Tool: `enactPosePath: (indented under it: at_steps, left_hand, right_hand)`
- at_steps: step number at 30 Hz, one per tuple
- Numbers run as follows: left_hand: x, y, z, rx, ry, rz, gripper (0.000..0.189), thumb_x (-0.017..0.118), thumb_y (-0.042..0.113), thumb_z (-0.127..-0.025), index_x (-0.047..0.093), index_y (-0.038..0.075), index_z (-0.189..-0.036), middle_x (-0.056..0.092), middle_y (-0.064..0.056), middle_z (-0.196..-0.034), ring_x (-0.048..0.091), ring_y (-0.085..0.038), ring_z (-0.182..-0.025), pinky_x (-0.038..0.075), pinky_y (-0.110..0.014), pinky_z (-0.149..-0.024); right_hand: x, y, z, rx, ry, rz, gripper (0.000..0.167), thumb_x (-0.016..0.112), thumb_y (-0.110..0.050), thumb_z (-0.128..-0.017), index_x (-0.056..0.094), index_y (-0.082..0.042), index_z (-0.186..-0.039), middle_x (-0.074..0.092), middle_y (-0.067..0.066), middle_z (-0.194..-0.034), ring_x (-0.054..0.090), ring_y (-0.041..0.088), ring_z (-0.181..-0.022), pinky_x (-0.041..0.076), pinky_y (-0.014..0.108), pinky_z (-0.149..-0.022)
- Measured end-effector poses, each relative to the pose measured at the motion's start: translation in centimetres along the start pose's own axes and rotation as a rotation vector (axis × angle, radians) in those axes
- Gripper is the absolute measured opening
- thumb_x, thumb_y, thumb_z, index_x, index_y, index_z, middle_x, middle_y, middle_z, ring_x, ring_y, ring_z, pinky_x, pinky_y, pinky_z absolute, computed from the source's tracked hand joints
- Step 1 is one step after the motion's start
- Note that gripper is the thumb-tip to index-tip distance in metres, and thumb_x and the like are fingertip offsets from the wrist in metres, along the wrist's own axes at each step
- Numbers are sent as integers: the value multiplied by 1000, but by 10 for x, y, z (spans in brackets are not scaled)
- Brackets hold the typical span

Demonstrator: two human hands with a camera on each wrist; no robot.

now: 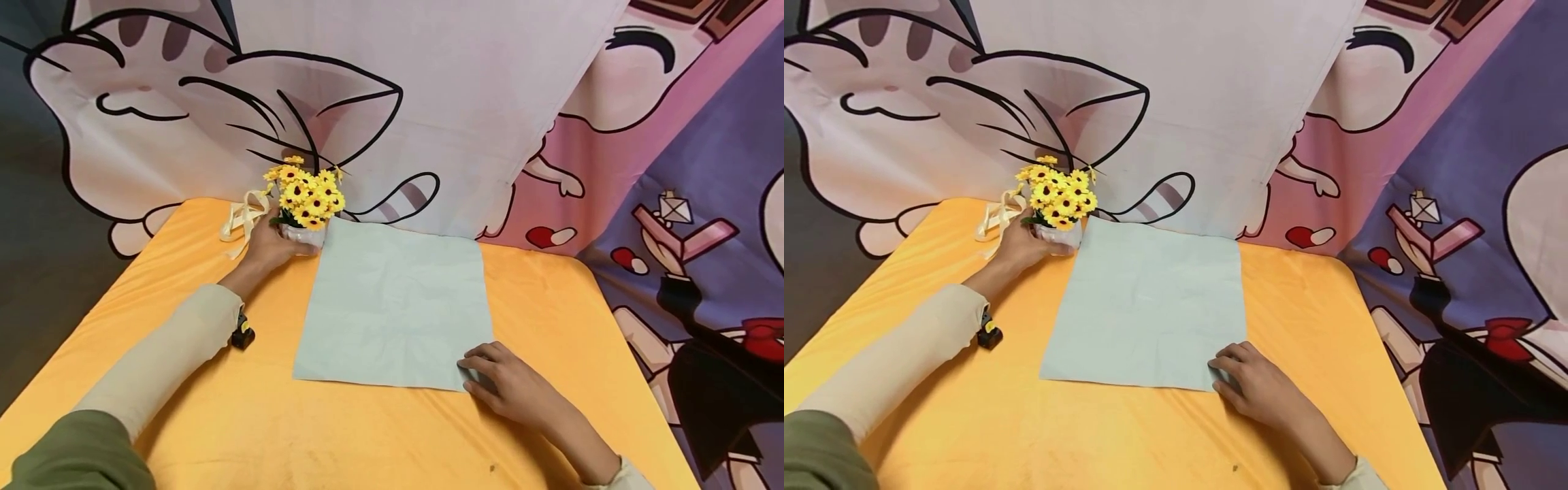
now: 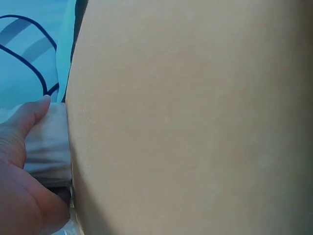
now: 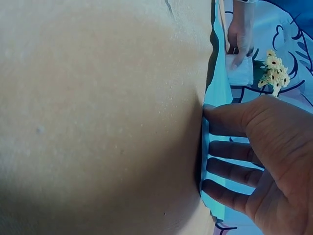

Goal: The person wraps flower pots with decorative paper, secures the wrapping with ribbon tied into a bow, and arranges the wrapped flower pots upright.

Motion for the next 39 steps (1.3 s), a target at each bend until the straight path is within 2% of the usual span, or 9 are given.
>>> enactPosePath:
  at_steps: [10, 13, 15, 20, 23, 26, 31, 35, 39]
  left_hand:
    - [-1, 1, 2, -56, 6, 133, 138, 105, 24, -81, 12, 14, -183, 17, -13, -190, 21, -37, -176, 29, -54, -141]
    - [-2, 1, 2, -26, 25, 125, 135, 105, 25, -81, 16, 13, -182, 25, -16, -187, 27, -38, -173, 31, -56, -140]
    - [-3, 3, 3, 4, 54, 105, 127, 106, 25, -80, 27, 13, -179, 38, -19, -182, 37, -40, -168, 36, -57, -138]
    - [-3, 11, 6, 52, 127, 165, 107, 106, 21, -79, 44, 12, -165, 54, -18, -166, 51, -35, -155, 45, -55, -131]
    - [0, 18, 9, 82, 108, 242, 104, 105, 14, -79, 45, 13, -164, 53, -16, -166, 53, -31, -149, 50, -49, -125]
    - [10, 25, 14, 92, 51, 288, 106, 104, 11, -81, 42, 13, -167, 48, -16, -170, 53, -27, -143, 54, -41, -117]
    - [32, 36, 24, 108, -27, 164, 117, 106, 19, -79, 37, 12, -173, 48, -22, -167, 54, -31, -127, 53, -41, -101]
    - [50, 48, 32, 166, -76, 61, 120, 108, 22, -75, 38, 9, -172, 51, -23, -166, 55, -33, -128, 52, -47, -103]
    - [69, 60, 41, 220, -127, -18, 119, 107, 23, -73, 40, 6, -170, 58, -23, -151, 57, -35, -123, 51, -50, -102]
  right_hand:
    - [2, -4, 3, 8, -7, 4, 28, 82, -20, -105, 81, -13, -132, 75, 3, -132, 67, 23, -122, 65, 46, -102]
    - [3, -5, 5, 17, -3, 8, 29, 81, -20, -106, 81, -13, -133, 75, 4, -134, 67, 23, -122, 65, 46, -101]
    - [3, -5, 5, 21, -2, 12, 29, 81, -20, -106, 81, -13, -134, 74, 4, -135, 67, 23, -123, 65, 46, -102]
    - [3, -5, 7, 27, -8, 16, 29, 79, -21, -108, 80, -14, -136, 74, 3, -136, 67, 23, -125, 65, 46, -103]
    - [3, -6, 6, 22, -7, 17, 29, 79, -21, -108, 80, -15, -136, 74, 3, -136, 67, 23, -125, 65, 46, -102]
    - [3, -6, 6, 23, -8, 25, 28, 79, -21, -108, 80, -15, -136, 74, 3, -136, 67, 23, -124, 65, 46, -102]
    - [3, -6, 7, 25, -10, 34, 27, 79, -21, -108, 80, -16, -135, 73, 1, -136, 66, 22, -123, 64, 45, -101]
    - [4, -6, 6, 14, -10, 31, 26, 79, -20, -108, 80, -16, -134, 73, 1, -135, 66, 21, -122, 64, 45, -101]
    - [5, -6, 6, 14, -18, 35, 27, 78, -20, -108, 80, -16, -135, 73, 2, -136, 67, 22, -122, 64, 45, -101]
Point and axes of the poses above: each hand's wrist, its own z-axis away from the middle knuckle, its own x-axis out of the palm, y = z × x, the point moved 5 cm from there along -z, towards the middle knuckle
